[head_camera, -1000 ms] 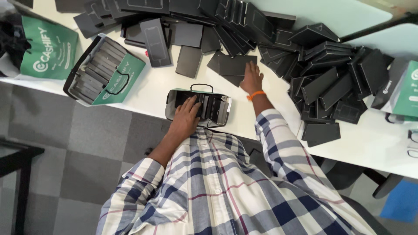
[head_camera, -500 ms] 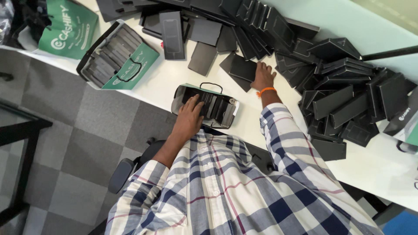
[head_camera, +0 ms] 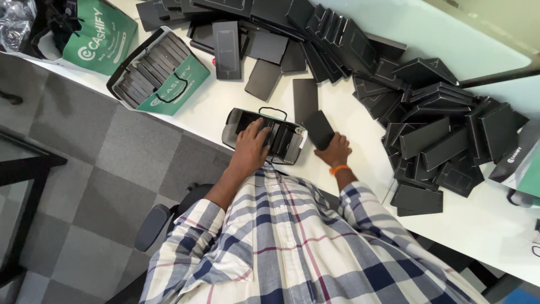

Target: The person organizes numerous small black boxes on a white desk, placing them into a wire rack and arranging them in rows by hand.

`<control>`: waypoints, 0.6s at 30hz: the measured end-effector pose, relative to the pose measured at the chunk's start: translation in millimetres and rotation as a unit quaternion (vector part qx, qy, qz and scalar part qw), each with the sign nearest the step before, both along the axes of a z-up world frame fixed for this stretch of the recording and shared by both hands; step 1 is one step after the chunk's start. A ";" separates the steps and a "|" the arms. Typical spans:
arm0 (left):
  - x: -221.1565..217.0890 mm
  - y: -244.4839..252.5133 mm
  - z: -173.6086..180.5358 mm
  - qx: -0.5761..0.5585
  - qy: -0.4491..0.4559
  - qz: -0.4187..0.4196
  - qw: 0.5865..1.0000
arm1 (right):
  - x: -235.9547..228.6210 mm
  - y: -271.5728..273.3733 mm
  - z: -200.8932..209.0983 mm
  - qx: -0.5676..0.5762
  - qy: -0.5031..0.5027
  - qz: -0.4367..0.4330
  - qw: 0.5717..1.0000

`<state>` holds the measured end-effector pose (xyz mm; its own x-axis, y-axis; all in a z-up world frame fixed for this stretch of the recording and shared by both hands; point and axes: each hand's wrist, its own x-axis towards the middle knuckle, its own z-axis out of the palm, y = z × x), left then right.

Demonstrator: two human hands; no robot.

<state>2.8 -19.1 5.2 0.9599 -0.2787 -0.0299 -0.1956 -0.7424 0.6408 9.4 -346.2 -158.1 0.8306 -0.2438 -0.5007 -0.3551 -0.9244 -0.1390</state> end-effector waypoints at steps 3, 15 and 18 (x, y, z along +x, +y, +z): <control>-0.5 -5.2 2.8 -0.019 -0.031 0.014 0.999 | -25.4 -1.4 24.7 0.056 -0.023 -0.031 0.998; -11.0 -41.2 57.3 -0.121 -0.108 0.043 0.986 | -10.6 14.0 112.0 0.327 -0.243 0.096 0.908; -10.5 -51.1 79.3 -0.169 -0.095 0.021 0.981 | -9.0 24.2 141.7 0.381 -0.245 0.138 0.881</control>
<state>-7.7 -70.2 84.4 0.9501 -0.2011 0.2386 -0.3092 -0.5044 0.8062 0.3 -322.0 -16.4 0.9676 0.2525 0.0023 0.1427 -0.5391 -0.8301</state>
